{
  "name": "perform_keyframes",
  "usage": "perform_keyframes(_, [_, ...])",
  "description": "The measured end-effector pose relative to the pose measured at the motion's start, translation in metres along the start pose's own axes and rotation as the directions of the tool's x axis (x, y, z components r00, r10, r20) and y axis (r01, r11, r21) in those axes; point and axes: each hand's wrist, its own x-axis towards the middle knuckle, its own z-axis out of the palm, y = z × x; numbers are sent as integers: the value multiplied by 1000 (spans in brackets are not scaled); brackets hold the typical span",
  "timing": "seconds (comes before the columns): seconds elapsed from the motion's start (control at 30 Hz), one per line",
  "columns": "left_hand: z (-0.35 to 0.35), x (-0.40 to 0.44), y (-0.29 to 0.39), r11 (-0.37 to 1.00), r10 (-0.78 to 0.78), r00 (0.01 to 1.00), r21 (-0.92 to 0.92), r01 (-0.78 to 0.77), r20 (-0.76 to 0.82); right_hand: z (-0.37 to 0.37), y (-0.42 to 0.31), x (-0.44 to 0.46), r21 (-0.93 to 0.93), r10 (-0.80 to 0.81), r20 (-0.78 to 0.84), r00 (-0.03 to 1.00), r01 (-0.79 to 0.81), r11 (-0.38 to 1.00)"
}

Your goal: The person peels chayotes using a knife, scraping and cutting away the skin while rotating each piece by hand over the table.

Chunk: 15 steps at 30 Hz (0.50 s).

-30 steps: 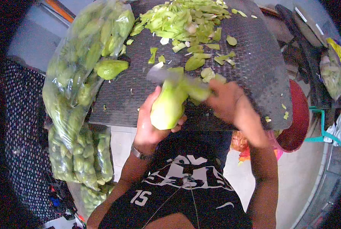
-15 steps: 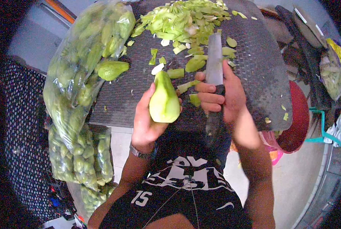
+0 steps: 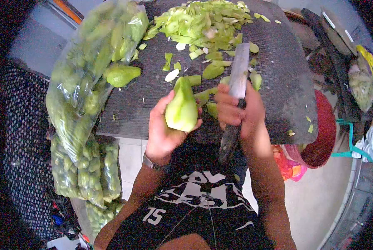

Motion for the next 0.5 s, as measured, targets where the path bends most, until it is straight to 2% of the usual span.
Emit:
perform_keyframes(0.03, [0,0,0,1000,-7,1000,2,7,6,1,6,-2,-58,-2,-36,999,0,998])
perform_keyframes(0.07, [1,-2,-1,999,16,1000,33,-16,-8,-8,11,-2,-279,23,87,996,2,960])
perform_keyframes(0.1, [4,-3,-1,997,39,999,66,-38,-20,-8,18,-6,-757,-153,14,988,110,644])
perform_keyframes(0.13, [6,-2,-1,993,65,997,97,-62,-28,-3,28,-9,-990,-332,52,942,92,105])
perform_keyframes(0.17, [3,2,-3,990,111,994,86,-109,-14,2,37,-12,-887,-445,188,876,-43,-460])
perform_keyframes(0.23, [2,4,-7,980,189,982,66,-189,7,14,56,-22,-765,-351,238,905,-48,-643])
perform_keyframes(0.27, [10,-4,-9,970,213,977,114,-214,19,18,60,-24,-686,-304,263,916,-44,-727])
perform_keyframes(0.33, [20,-10,-13,932,305,952,205,-300,7,19,64,-24,-652,-312,236,920,-88,-753])
perform_keyframes(0.43, [-7,-6,-18,863,414,857,167,-477,307,17,63,-24,-626,-316,243,917,-100,-774])
perform_keyframes(0.5, [-9,4,-8,983,179,974,26,-184,138,16,61,-24,-616,-333,261,906,-110,-780])
